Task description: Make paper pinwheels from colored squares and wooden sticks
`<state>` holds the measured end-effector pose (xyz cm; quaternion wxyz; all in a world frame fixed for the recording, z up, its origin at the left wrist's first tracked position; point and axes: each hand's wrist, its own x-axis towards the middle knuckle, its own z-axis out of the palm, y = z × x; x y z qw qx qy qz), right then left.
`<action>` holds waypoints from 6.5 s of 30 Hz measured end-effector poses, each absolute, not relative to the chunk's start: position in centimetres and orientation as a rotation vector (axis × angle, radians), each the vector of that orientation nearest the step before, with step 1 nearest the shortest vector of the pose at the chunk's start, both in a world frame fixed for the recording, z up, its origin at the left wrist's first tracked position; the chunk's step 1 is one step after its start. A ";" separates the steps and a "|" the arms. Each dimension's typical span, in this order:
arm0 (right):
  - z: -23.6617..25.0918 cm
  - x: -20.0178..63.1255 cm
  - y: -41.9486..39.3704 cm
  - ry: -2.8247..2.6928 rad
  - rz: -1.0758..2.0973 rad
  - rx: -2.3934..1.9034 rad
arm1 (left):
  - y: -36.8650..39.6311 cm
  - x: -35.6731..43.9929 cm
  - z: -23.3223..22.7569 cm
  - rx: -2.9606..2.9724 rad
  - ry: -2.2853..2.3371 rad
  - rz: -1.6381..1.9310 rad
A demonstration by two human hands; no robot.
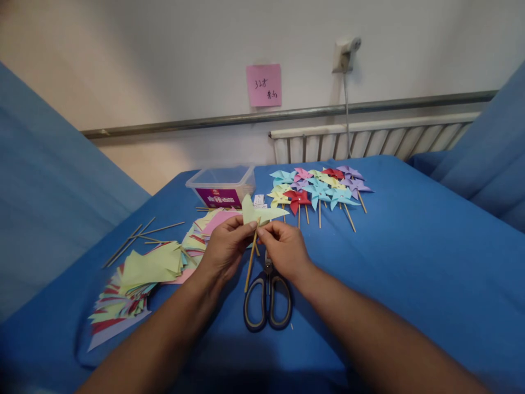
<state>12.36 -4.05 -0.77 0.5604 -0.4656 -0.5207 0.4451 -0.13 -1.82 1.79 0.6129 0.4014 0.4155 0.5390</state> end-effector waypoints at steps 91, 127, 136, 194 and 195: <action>-1.8 11.9 -4.3 -1.502 0.488 -1.258 | -1.3 -0.8 1.4 0.977 1.019 1.393; -1.5 12.4 -4.8 -1.687 0.241 -1.259 | -0.7 -1.3 2.0 1.049 1.113 1.467; -1.4 12.5 -4.6 -1.717 0.227 -1.261 | -0.7 -1.3 2.0 1.090 1.131 1.472; -1.4 12.0 -4.8 -1.422 0.592 -1.088 | -2.3 -1.0 3.3 1.042 0.866 1.337; -1.4 12.0 -4.9 -1.428 0.608 -1.081 | -2.3 -1.0 3.2 1.040 0.875 1.337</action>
